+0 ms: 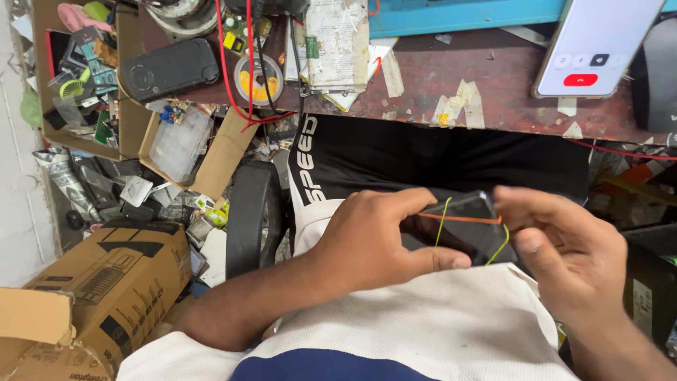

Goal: The person holds a smartphone wrapped with rubber bands, presses its power button, and waits through the boot sequence. They enter the lock screen passcode, navigate to the security settings, and enroll a fingerprint by repeatedly touching the sensor with their thumb.

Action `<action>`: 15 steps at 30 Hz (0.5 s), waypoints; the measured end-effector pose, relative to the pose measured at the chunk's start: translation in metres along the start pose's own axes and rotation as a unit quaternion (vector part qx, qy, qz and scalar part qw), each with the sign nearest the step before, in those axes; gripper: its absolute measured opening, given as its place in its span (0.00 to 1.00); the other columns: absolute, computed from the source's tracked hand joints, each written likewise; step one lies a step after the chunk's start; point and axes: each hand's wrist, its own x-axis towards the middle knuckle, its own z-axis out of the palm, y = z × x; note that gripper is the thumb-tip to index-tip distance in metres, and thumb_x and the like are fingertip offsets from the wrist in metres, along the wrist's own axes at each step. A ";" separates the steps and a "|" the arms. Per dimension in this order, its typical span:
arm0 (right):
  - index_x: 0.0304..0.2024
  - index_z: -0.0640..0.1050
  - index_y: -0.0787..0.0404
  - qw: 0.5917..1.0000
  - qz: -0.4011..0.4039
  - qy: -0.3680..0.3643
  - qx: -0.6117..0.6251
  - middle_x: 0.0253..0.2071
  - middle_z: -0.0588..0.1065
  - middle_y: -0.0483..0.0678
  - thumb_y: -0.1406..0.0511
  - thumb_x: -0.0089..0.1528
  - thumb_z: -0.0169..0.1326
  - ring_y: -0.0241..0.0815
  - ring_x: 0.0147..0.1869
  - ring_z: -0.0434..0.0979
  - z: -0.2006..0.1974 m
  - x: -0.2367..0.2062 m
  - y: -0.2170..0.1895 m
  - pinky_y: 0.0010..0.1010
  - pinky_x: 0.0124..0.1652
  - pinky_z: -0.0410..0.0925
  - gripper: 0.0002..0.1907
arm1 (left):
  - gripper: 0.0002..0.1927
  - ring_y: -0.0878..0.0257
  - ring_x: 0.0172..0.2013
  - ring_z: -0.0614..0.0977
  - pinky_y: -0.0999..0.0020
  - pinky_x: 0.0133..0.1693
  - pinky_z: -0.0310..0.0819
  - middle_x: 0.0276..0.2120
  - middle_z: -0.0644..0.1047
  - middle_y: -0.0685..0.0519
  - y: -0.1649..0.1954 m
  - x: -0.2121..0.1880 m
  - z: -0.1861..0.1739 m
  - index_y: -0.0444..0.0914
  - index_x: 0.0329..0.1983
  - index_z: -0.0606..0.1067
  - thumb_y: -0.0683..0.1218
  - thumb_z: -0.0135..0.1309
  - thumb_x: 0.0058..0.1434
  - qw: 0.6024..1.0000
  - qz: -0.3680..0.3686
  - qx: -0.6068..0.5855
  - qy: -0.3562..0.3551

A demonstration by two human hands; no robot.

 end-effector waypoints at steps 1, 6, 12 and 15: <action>0.56 0.74 0.71 0.999 0.036 -0.019 0.011 0.48 0.79 0.50 0.70 0.60 0.55 0.34 0.50 0.79 0.000 0.003 0.003 0.21 0.49 0.72 0.21 | 0.31 0.55 0.38 0.87 0.62 0.42 0.79 0.37 0.83 0.51 -0.001 0.002 -0.002 0.38 0.47 0.79 0.67 0.64 0.53 1.000 -0.005 -0.008 -0.013; 0.61 0.77 0.77 0.989 0.140 -0.012 0.033 0.48 0.79 0.60 0.80 0.62 0.59 0.40 0.45 0.75 -0.001 0.006 0.028 0.25 0.38 0.66 0.24 | 0.39 0.50 0.47 0.86 0.59 0.48 0.78 0.47 0.83 0.45 -0.001 0.010 -0.009 0.38 0.65 0.72 0.65 0.60 0.57 0.991 -0.035 -0.066 -0.111; 0.57 0.76 0.77 0.995 0.065 0.049 0.060 0.49 0.80 0.56 0.79 0.59 0.58 0.39 0.49 0.81 -0.027 -0.013 0.047 0.27 0.47 0.75 0.22 | 0.29 0.51 0.41 0.86 0.61 0.41 0.79 0.40 0.83 0.45 0.003 0.011 -0.029 0.40 0.57 0.78 0.58 0.64 0.57 0.997 0.009 0.019 -0.068; 0.58 0.76 0.75 0.989 -0.037 0.028 0.139 0.48 0.79 0.59 0.77 0.65 0.59 0.43 0.49 0.80 -0.031 -0.019 0.051 0.32 0.49 0.74 0.18 | 0.15 0.54 0.34 0.83 0.61 0.36 0.75 0.33 0.81 0.50 0.016 0.009 -0.029 0.40 0.47 0.81 0.52 0.64 0.62 0.990 0.111 0.086 0.020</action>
